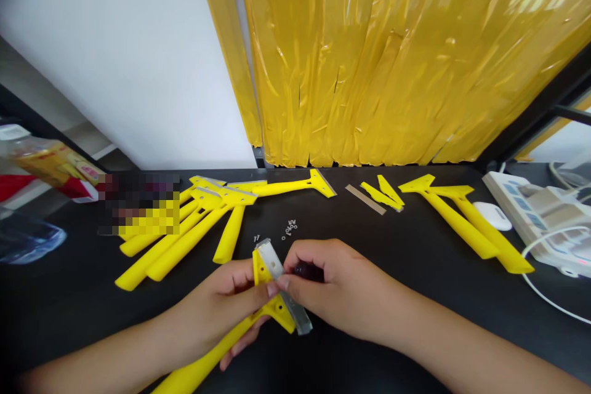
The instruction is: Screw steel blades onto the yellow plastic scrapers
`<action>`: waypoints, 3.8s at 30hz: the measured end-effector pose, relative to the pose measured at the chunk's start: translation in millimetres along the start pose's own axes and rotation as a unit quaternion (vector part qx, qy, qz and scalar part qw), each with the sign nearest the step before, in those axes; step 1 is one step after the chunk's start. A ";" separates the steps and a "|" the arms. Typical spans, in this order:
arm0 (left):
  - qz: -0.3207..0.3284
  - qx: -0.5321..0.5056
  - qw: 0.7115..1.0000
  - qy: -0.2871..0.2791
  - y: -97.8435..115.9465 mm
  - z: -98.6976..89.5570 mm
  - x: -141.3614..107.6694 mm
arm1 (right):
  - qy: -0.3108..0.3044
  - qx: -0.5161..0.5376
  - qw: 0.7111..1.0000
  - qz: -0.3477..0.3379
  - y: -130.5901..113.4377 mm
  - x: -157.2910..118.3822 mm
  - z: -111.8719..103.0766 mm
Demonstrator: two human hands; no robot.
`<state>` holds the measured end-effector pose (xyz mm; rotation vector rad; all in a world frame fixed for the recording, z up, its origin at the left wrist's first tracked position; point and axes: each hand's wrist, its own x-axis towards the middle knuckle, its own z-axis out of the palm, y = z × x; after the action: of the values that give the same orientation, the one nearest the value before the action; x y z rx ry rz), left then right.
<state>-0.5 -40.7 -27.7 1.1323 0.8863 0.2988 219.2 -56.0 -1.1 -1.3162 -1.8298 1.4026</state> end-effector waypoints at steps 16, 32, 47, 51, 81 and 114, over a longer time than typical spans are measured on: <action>-0.015 -0.003 1.000 0.004 -0.4 -2.0 1.1 | -0.003 0.027 0.999 0.025 3.1 5.6 -2.0; -0.001 -0.005 1.000 0.002 0.0 0.1 2.4 | 0.008 -0.018 1.000 0.001 7.0 4.0 0.8; 0.016 0.005 1.000 0.013 -4.2 2.3 1.6 | 0.019 -0.092 0.995 -0.036 8.3 3.3 3.4; 0.008 -0.004 1.000 0.013 -1.5 1.3 2.3 | 0.015 -0.082 0.996 -0.025 8.1 3.2 3.7; 0.030 -0.063 0.995 0.074 4.2 -8.8 6.8 | 0.030 -0.388 0.920 0.044 38.5 -17.8 -42.0; 0.061 -0.159 0.985 -0.008 -15.8 -7.1 5.1 | 0.094 -0.032 0.994 -0.051 8.7 11.0 16.6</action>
<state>-5.9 -39.7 -45.0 0.8915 0.7260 0.5115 204.4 -53.6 -16.9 -1.3193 -1.8025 1.1362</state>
